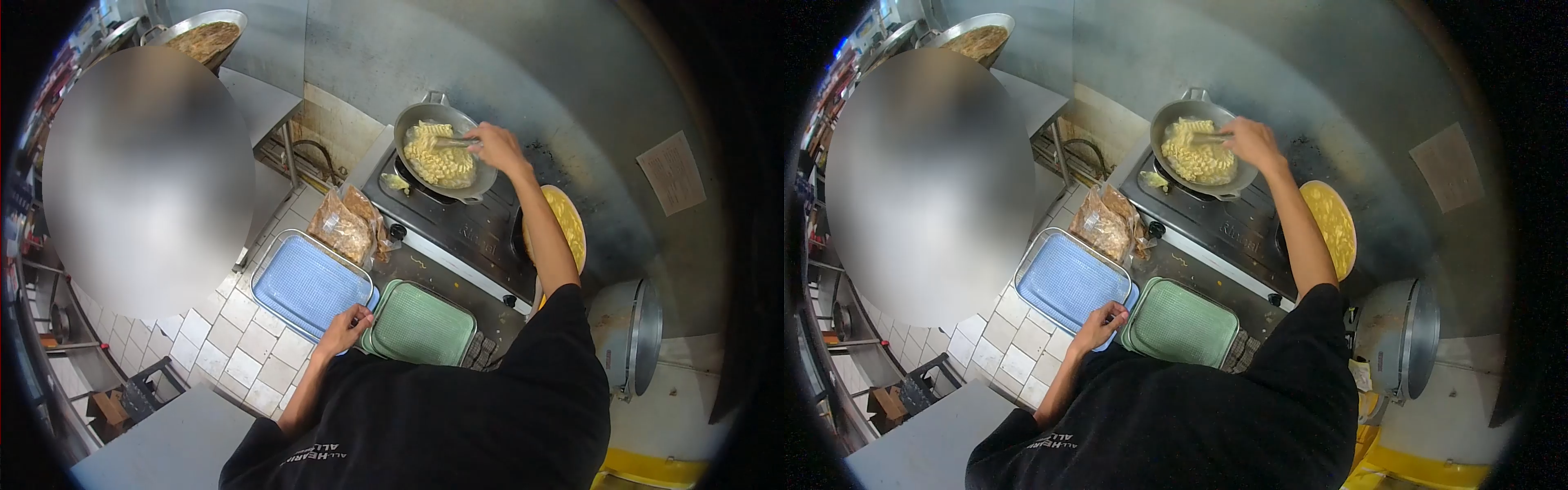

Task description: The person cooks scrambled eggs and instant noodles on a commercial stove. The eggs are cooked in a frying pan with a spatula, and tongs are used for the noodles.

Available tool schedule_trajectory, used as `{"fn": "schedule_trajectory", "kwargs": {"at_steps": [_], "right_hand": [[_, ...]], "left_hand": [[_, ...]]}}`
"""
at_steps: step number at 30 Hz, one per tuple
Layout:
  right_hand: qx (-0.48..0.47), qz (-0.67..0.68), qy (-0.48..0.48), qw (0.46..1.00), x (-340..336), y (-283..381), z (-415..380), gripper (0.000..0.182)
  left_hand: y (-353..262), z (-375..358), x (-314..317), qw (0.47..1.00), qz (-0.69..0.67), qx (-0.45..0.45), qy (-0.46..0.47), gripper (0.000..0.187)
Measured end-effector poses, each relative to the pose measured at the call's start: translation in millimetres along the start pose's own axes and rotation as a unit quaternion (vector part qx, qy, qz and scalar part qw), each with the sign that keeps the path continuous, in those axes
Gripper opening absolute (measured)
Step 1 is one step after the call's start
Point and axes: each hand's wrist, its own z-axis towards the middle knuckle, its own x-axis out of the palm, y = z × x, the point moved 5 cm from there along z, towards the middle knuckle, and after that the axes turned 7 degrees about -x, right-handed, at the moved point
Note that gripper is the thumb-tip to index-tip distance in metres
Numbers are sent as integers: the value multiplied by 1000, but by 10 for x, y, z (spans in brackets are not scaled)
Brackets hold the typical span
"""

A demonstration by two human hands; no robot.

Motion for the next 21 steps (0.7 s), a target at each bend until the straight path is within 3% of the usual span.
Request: {"fn": "schedule_trajectory", "kwargs": {"at_steps": [4,9,11,12,14,15,16,17,18,19,20,21], "right_hand": [[-33,-105,81,991,453,96,36,27],[-40,-162,59,984,136,143,58,22],[-12,-213,-32,976,22,62,34,17],[-11,-213,-31,977,99,-17,-41,17],[-55,-176,9,983,453,-185,-3,15],[-26,-180,76,980,648,-358,0,16],[-38,-139,24,989,612,-380,-74,19],[56,-92,9,994,324,-207,-94,20],[50,-81,-32,995,38,-2,-118,21],[55,-126,-13,990,-85,-60,-162,23],[1,-155,-68,986,-140,-157,-230,28],[22,-133,-70,988,-200,-198,-245,34]], "left_hand": [[-9,1,34,1000,16,8,7,27],[-65,-51,14,1000,14,13,-4,28],[-42,-71,22,1000,15,-1,-4,29],[-11,-68,42,1000,24,-1,-4,27],[89,-28,97,999,28,14,9,24],[189,-19,114,999,23,32,2,22],[284,0,148,997,75,29,7,20],[271,-2,161,998,41,36,25,15],[333,43,173,996,66,49,41,19],[217,-16,149,994,58,83,35,23],[255,3,174,994,48,96,16,29],[265,36,138,995,47,85,5,34]]}}
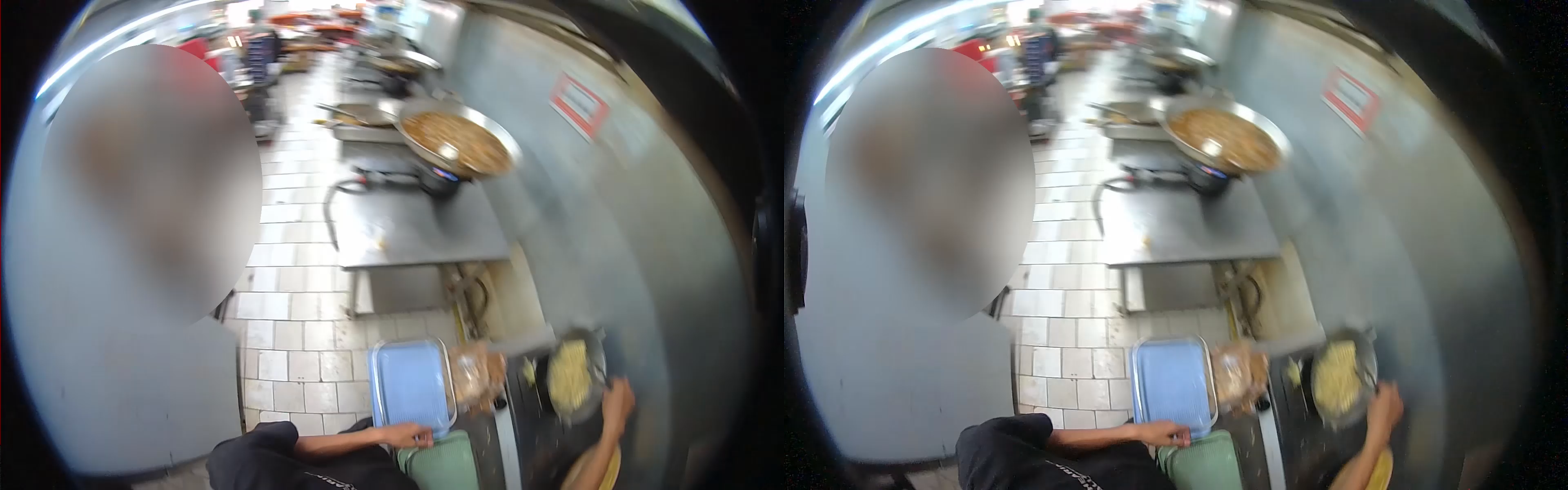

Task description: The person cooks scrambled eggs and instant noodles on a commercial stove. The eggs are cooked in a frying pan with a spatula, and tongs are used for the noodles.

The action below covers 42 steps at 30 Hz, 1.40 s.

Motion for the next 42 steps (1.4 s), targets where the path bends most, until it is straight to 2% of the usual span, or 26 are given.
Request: {"fn": "schedule_trajectory", "kwargs": {"at_steps": [1,2,4,5,7,8,10,11,12,13,14,15,16,17,18,19,20,23,27,31,33,35,37,39,41,42], "right_hand": [[6,2,21,1000,4,-24,-29,37],[54,15,130,990,-168,86,-40,40],[21,-16,-58,998,1,-219,-195,37],[16,-18,-62,998,-115,-175,-180,37],[84,13,39,996,-216,-141,-332,37],[84,11,46,995,-210,-97,-408,37],[84,127,-123,981,-310,-65,-627,36],[94,200,-108,969,-415,34,-720,36],[53,244,-163,954,-478,198,-885,38],[36,305,-227,924,-448,410,-1074,40],[180,472,-136,852,-595,861,-1277,39],[188,522,-105,826,-557,1138,-1495,38],[201,531,-89,818,-487,1430,-1718,37],[91,452,-107,881,-345,1630,-1910,37],[141,503,-58,851,-266,1911,-2085,34],[146,537,-37,830,103,2043,-2372,35],[176,517,-23,838,233,2201,-2629,36],[250,482,13,839,681,2470,-3256,37],[318,450,13,834,1008,2488,-3703,35],[338,456,-29,823,1002,2406,-3948,36],[270,376,-1,887,1023,2398,-4023,37],[275,392,20,878,1121,2430,-4063,42],[230,295,17,927,1179,2442,-4024,46],[224,309,-11,924,1181,2427,-3997,48],[194,361,-98,907,1210,2433,-3958,36],[171,421,-112,884,1121,2472,-3871,29]], "left_hand": [[-8,-21,-26,1000,-3,-13,6,39],[-67,-64,-111,1000,-2,-14,-17,39],[-185,-120,-126,999,28,-22,4,44],[-189,-99,-133,1000,25,-19,-2,44],[-113,-96,-100,1000,13,-3,-13,43],[-114,-85,-93,999,32,-11,-6,42],[-150,-79,-70,998,62,11,0,35],[-150,-83,-43,998,52,28,1,30],[-232,-132,-55,998,53,42,-1,26],[-281,-165,-61,997,73,-6,-2,24],[-153,-126,-2,998,53,27,5,25],[-189,-158,35,999,44,-6,15,25],[-474,-244,-16,997,73,-14,28,24],[-336,-191,68,997,67,-4,50,24],[-351,-196,97,997,42,-46,50,23],[-466,-226,120,995,55,-55,69,23],[-457,-238,177,991,36,-93,93,24],[-437,-290,350,988,37,-64,132,30],[-409,-270,520,977,86,-68,184,28],[-510,-312,650,971,94,-70,208,28],[-545,-329,675,970,79,-113,202,26],[-531,-388,685,971,89,-117,189,27],[-515,-500,714,973,109,-122,163,27],[-365,-716,693,976,120,-129,126,28],[-25,-1028,649,994,82,-32,69,30],[93,-1188,537,983,68,-144,86,34]]}}
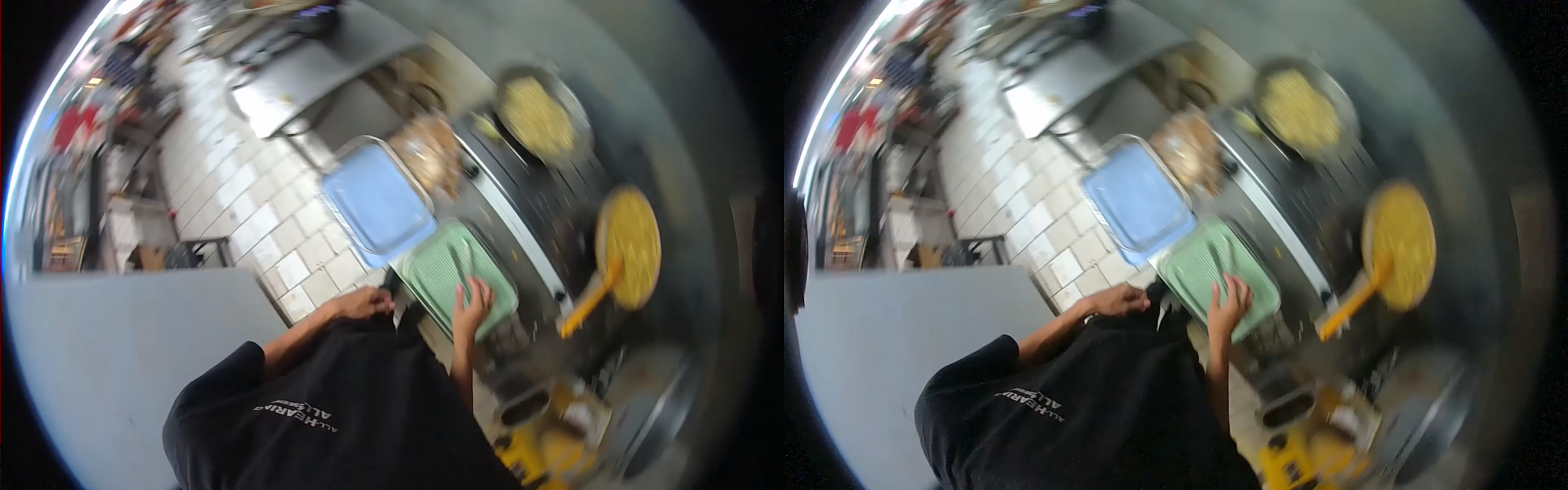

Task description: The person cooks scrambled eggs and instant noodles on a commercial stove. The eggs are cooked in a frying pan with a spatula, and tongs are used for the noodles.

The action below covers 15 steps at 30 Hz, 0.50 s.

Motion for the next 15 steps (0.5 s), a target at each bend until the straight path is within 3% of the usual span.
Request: {"fn": "schedule_trajectory", "kwargs": {"at_steps": [1,3,5,6,8,10,11,13,14,15], "right_hand": [[-30,48,10,998,-7,184,84,24],[-62,125,35,990,127,504,205,15],[-77,201,106,971,399,896,328,12],[-74,246,139,956,638,1010,318,12],[-104,293,209,927,1007,1517,346,13],[-140,329,290,888,1372,2042,324,13],[-153,328,296,884,1493,2326,328,13],[-142,376,381,833,1972,2786,280,13],[-150,375,388,829,2147,2906,246,13],[-140,370,413,821,2447,3063,219,14]], "left_hand": [[179,-182,-30,993,-35,-107,30,37],[888,-486,-166,983,-32,-132,-125,46],[2065,-832,-237,927,-107,-210,-292,49],[2665,-1090,-208,875,-109,-266,-388,49],[3566,-1738,99,727,-284,-333,-530,46],[4676,-2191,587,608,-433,-422,-515,39],[4570,-2504,633,638,-378,-470,-479,38],[4826,-2723,796,626,-332,-543,-451,39],[4949,-2739,857,628,-393,-486,-463,41],[4848,-2752,706,628,-411,-489,-445,42]]}}
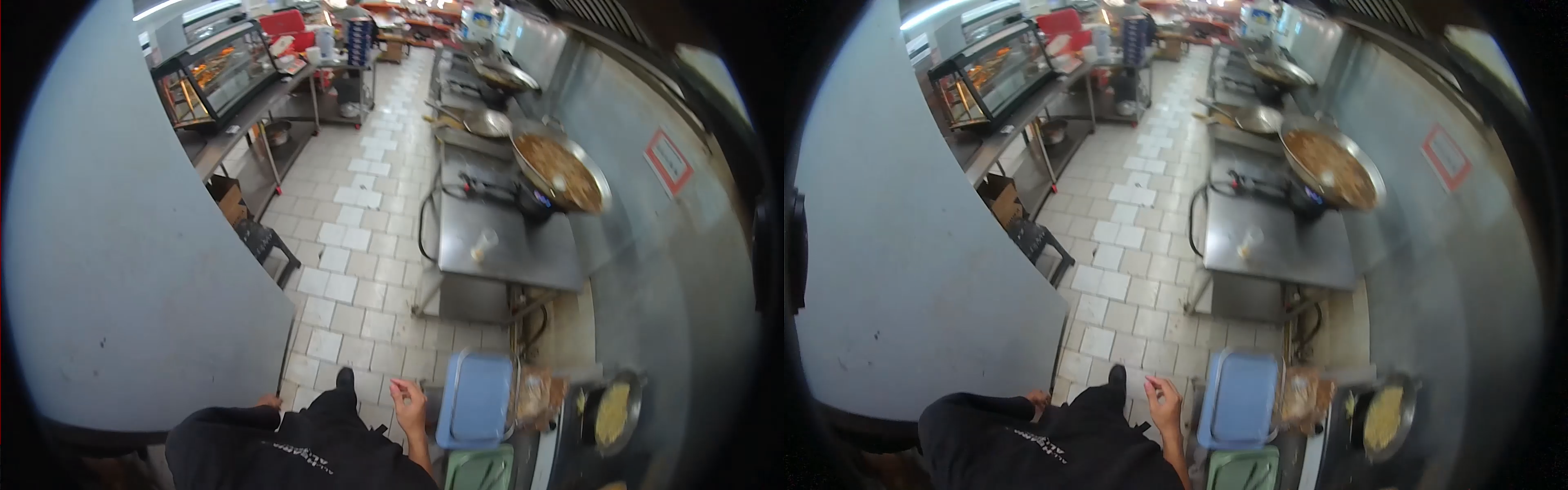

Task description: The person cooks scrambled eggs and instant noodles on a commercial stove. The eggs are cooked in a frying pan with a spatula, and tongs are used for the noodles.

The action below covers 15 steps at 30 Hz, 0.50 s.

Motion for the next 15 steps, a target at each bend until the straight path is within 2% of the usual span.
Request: {"fn": "schedule_trajectory", "kwargs": {"at_steps": [1,2,3,4,5,6,9,12,14,15], "right_hand": [[21,4,23,1000,198,-98,199,14],[14,4,33,999,329,-141,337,14],[22,-38,48,998,441,-205,554,15],[30,-81,61,994,556,-258,757,16],[52,-80,64,993,649,-335,917,17],[50,-82,70,993,722,-349,1084,17],[99,-91,84,987,887,-541,1619,19],[85,-140,140,976,993,-824,2118,22],[102,-152,151,971,1091,-842,2507,23],[114,-165,161,966,1124,-956,2673,24]], "left_hand": [[-234,-330,-58,1000,-1,-19,21,44],[-106,349,111,999,-13,-21,20,44],[-262,777,205,991,92,54,78,45],[-613,549,122,995,65,-8,79,45],[-1037,412,40,992,74,28,94,46],[-1444,574,14,984,118,105,87,47],[-2692,706,-175,972,7,205,116,41],[-3796,793,-536,964,-51,224,136,40],[-4325,1030,-688,941,-78,297,139,40],[-4448,1160,-760,942,-79,294,140,40]]}}
